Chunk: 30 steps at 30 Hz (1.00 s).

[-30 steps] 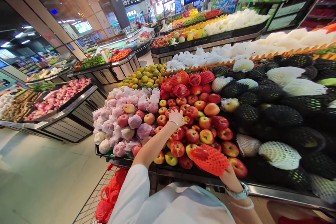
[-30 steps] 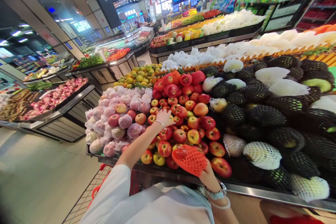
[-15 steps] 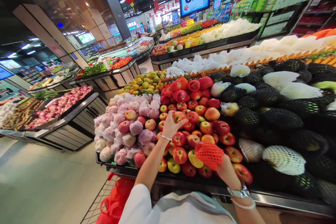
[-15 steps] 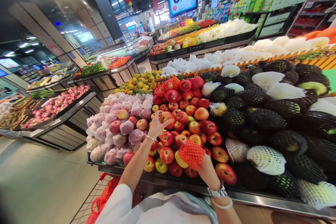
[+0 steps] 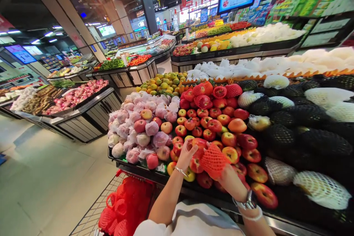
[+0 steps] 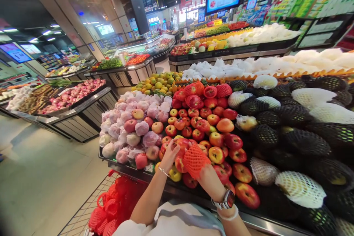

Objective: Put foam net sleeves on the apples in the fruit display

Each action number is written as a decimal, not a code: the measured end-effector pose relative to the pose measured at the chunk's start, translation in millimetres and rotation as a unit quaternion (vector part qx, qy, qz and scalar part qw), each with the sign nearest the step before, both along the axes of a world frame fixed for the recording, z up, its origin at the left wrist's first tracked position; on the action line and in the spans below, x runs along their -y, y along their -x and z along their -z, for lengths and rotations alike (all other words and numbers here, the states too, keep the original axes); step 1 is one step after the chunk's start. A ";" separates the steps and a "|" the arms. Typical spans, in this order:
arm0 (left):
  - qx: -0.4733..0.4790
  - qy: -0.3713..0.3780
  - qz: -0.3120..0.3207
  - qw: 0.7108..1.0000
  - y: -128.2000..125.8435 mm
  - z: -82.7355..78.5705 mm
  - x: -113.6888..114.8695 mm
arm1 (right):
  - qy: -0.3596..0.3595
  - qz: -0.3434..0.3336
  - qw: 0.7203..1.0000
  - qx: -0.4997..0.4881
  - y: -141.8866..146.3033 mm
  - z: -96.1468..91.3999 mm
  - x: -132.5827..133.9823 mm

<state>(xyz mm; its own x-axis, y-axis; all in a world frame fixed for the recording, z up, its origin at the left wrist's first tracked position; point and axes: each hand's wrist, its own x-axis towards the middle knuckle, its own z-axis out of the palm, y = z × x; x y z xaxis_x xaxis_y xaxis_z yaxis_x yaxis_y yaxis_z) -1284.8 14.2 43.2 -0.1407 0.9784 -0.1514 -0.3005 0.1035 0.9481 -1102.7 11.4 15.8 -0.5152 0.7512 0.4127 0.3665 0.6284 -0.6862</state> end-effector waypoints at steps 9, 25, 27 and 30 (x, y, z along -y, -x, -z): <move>-0.053 -0.085 0.100 0.990 8.9 6.4 16.8 | -0.119 -0.038 0.985 0.115 21.4 -14.9 -4.6; -0.045 -0.029 0.064 0.997 26.6 19.2 20.9 | 0.147 0.031 0.988 0.046 -8.0 -42.2 32.3; -0.059 -0.050 0.116 0.990 26.0 12.7 23.9 | 0.126 0.036 0.991 0.023 -4.2 -32.9 27.7; -0.051 -0.048 0.157 0.985 21.2 10.5 26.6 | 0.071 0.025 0.997 0.013 0.2 -21.1 19.9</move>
<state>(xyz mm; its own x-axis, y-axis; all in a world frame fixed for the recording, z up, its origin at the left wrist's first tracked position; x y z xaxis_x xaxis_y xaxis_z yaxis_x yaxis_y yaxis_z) -1305.9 -12.4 32.7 0.1616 0.9852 -0.0569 -0.1697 0.0845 0.9819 -1102.8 -8.5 36.9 -0.4845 0.8266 0.2863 0.4149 0.5053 -0.7567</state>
